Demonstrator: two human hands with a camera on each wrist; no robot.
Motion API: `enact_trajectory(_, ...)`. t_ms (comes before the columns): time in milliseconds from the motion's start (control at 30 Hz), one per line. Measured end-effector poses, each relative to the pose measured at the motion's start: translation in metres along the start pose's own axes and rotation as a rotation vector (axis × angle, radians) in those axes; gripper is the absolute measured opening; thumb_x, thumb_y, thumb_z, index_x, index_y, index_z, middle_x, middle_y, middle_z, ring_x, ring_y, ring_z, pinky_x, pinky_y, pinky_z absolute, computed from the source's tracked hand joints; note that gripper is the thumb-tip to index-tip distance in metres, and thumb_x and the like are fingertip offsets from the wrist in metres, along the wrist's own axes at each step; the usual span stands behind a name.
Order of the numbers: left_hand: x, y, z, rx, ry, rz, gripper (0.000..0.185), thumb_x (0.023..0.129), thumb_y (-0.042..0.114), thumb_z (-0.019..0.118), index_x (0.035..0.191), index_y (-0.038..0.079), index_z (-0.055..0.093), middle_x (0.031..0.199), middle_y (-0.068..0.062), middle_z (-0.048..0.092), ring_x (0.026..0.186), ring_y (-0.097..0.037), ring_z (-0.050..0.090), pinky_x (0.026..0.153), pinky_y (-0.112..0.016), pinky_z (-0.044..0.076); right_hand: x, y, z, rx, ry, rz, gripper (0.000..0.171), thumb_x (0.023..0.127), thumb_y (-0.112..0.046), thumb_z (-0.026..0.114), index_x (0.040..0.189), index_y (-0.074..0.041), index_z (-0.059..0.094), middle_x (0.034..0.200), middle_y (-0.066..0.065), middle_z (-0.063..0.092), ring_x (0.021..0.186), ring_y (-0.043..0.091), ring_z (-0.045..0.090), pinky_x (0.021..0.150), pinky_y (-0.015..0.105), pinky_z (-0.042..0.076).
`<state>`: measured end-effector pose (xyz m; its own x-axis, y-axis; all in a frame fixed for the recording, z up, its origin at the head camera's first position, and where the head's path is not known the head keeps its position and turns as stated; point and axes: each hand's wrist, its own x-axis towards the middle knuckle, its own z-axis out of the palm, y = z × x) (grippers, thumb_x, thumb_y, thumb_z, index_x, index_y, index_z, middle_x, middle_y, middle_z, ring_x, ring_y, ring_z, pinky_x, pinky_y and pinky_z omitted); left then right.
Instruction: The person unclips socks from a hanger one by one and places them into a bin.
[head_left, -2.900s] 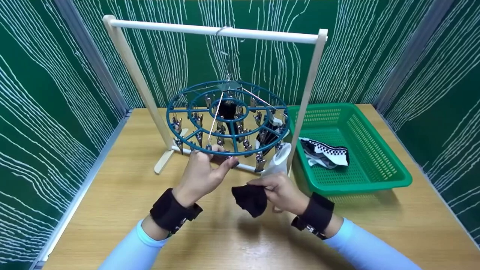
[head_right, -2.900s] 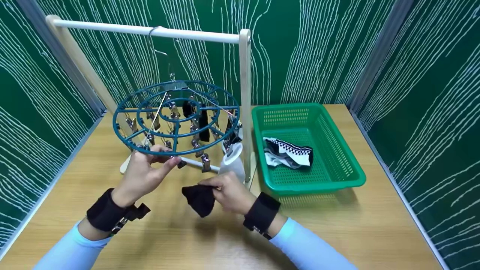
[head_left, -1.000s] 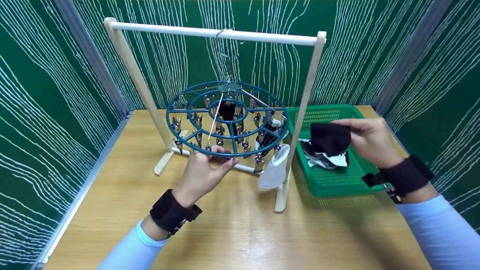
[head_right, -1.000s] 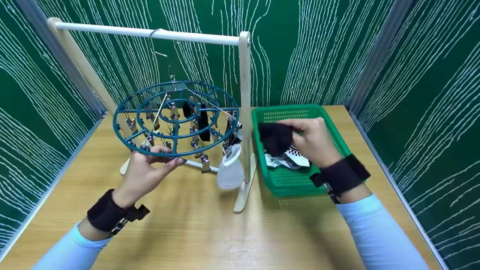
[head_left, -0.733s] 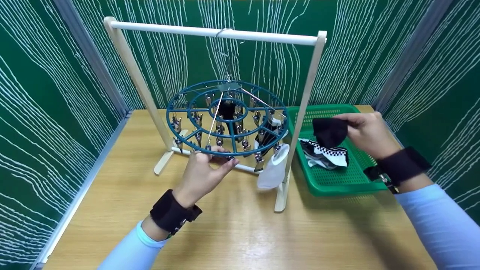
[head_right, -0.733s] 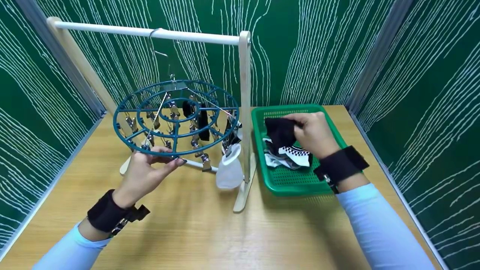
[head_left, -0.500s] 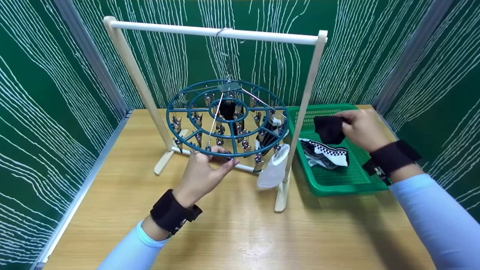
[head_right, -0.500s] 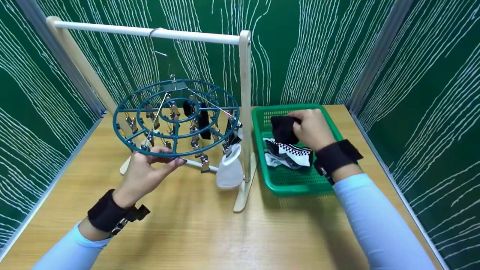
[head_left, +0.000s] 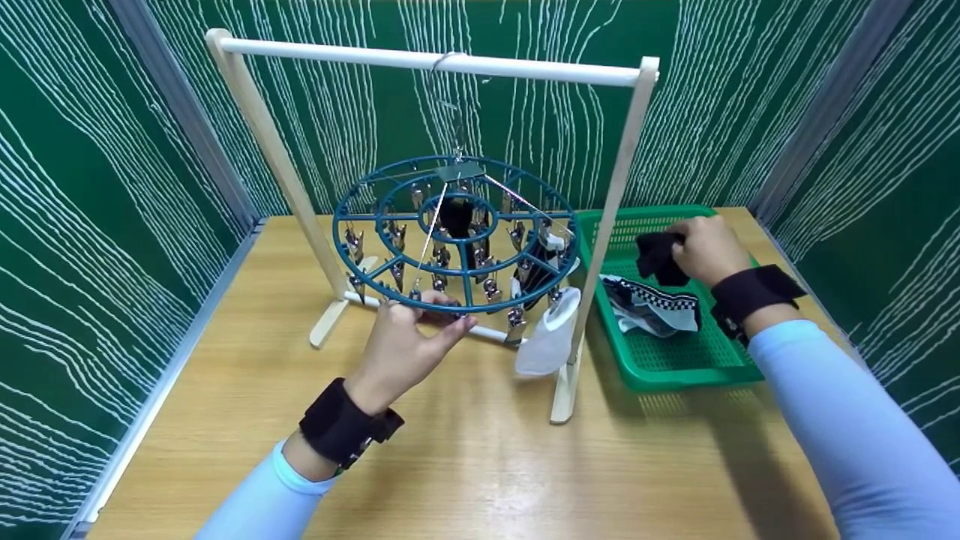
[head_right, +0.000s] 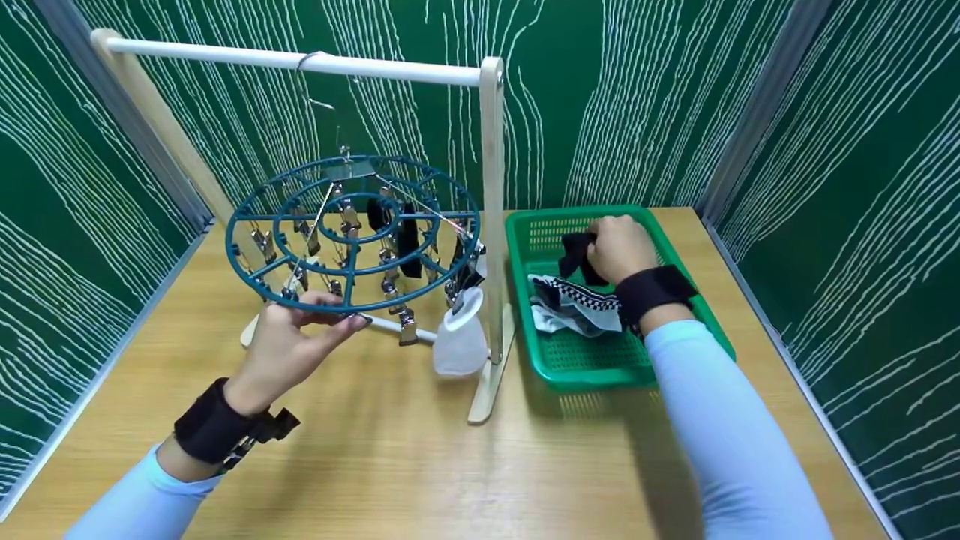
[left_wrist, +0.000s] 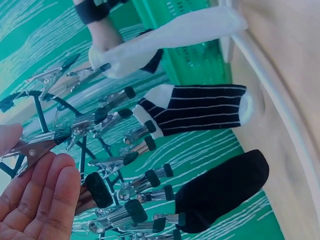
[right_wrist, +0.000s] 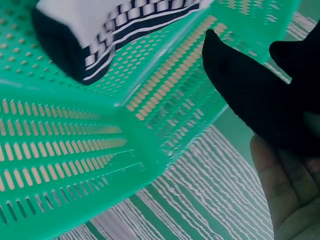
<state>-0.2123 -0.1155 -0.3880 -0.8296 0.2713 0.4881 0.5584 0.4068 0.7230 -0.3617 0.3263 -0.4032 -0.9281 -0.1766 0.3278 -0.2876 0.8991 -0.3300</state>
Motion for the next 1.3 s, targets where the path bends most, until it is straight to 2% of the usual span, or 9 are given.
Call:
enact_trajectory(100, 0.000, -0.001, 0.000, -0.002, 0.000, 0.008, 0.016, 0.098, 0.016, 0.083, 0.103, 0.001, 0.078, 0.096, -0.009, 0.081, 0.086, -0.020, 0.077, 0.083, -0.035, 0.065, 0.001, 0.005, 0.007, -0.067, -0.021, 0.032, 0.027, 0.098, 0.003, 0.056, 0.114, 0.013, 0.075, 0.108, 0.040, 0.073, 0.097, 0.057, 0.070, 0.086, 0.068, 0.057)
enact_trajectory(233, 0.000, -0.001, 0.001, -0.010, 0.006, 0.020, 0.015, 0.098, 0.015, 0.083, 0.102, 0.001, 0.078, 0.094, -0.009, 0.081, 0.085, -0.020, 0.077, 0.082, -0.036, 0.065, 0.001, 0.010, 0.017, -0.147, -0.019, 0.085, 0.018, 0.097, 0.003, 0.057, 0.088, 0.011, 0.070, 0.086, 0.037, 0.071, 0.076, 0.054, 0.070, 0.068, 0.064, 0.057)
enact_trajectory(333, 0.001, -0.001, 0.001, -0.007, 0.014, 0.032, 0.015, 0.098, 0.014, 0.083, 0.102, 0.001, 0.078, 0.093, -0.009, 0.080, 0.084, -0.021, 0.077, 0.081, -0.032, 0.064, 0.002, 0.013, 0.023, -0.186, -0.032, 0.125, 0.025, 0.099, 0.000, 0.058, 0.074, 0.003, 0.061, 0.075, 0.033, 0.068, 0.066, 0.050, 0.068, 0.059, 0.060, 0.055)
enact_trajectory(400, 0.000, -0.001, 0.001, -0.002, 0.016, 0.038, 0.015, 0.098, 0.014, 0.083, 0.101, 0.001, 0.078, 0.093, -0.009, 0.080, 0.084, -0.022, 0.076, 0.081, -0.030, 0.063, 0.002, 0.014, 0.027, -0.201, -0.063, 0.137, 0.026, 0.099, -0.001, 0.060, 0.073, 0.001, 0.060, 0.074, 0.032, 0.068, 0.065, 0.049, 0.067, 0.057, 0.059, 0.055)
enact_trajectory(600, 0.000, -0.001, 0.001, -0.007, 0.012, 0.037, 0.016, 0.099, 0.015, 0.082, 0.103, 0.000, 0.077, 0.095, -0.010, 0.080, 0.087, -0.023, 0.077, 0.083, -0.037, 0.065, 0.000, 0.013, 0.037, -0.224, -0.189, 0.086, 0.014, 0.096, 0.001, 0.064, 0.084, 0.007, 0.066, 0.080, 0.033, 0.069, 0.070, 0.048, 0.069, 0.061, 0.061, 0.056)
enact_trajectory(767, 0.000, -0.001, 0.001, -0.009, 0.016, 0.033, 0.016, 0.098, 0.016, 0.083, 0.102, 0.001, 0.078, 0.095, -0.009, 0.080, 0.086, -0.023, 0.077, 0.082, -0.031, 0.064, -0.003, 0.010, 0.046, -0.240, -0.273, 0.044, 0.012, 0.097, 0.003, 0.063, 0.095, 0.014, 0.068, 0.091, 0.037, 0.071, 0.078, 0.051, 0.072, 0.069, 0.064, 0.060)
enact_trajectory(900, -0.001, -0.003, 0.001, -0.005, 0.023, 0.040, 0.015, 0.099, 0.016, 0.082, 0.101, 0.001, 0.078, 0.094, -0.009, 0.081, 0.085, -0.023, 0.078, 0.082, -0.033, 0.065, -0.003, 0.013, 0.054, -0.214, -0.356, 0.009, 0.010, 0.097, 0.005, 0.061, 0.097, 0.012, 0.067, 0.091, 0.035, 0.071, 0.076, 0.044, 0.071, 0.069, 0.056, 0.059)
enact_trajectory(1067, -0.001, -0.003, 0.000, -0.008, 0.025, 0.047, 0.016, 0.098, 0.016, 0.083, 0.100, 0.001, 0.078, 0.094, -0.010, 0.081, 0.085, -0.023, 0.078, 0.082, -0.041, 0.067, -0.003, 0.013, 0.060, -0.199, -0.469, -0.015, 0.007, 0.096, 0.005, 0.059, 0.093, 0.007, 0.066, 0.085, 0.026, 0.071, 0.068, 0.030, 0.062, 0.063, 0.042, 0.053)
enact_trajectory(1300, -0.001, -0.003, 0.000, -0.003, 0.039, 0.057, 0.015, 0.098, 0.015, 0.083, 0.100, 0.001, 0.078, 0.093, -0.010, 0.081, 0.084, -0.024, 0.078, 0.081, -0.036, 0.066, -0.003, 0.002, 0.054, -0.218, -0.583, -0.007, 0.012, 0.096, 0.002, 0.059, 0.103, 0.009, 0.066, 0.096, 0.028, 0.072, 0.078, 0.032, 0.065, 0.074, 0.047, 0.058)
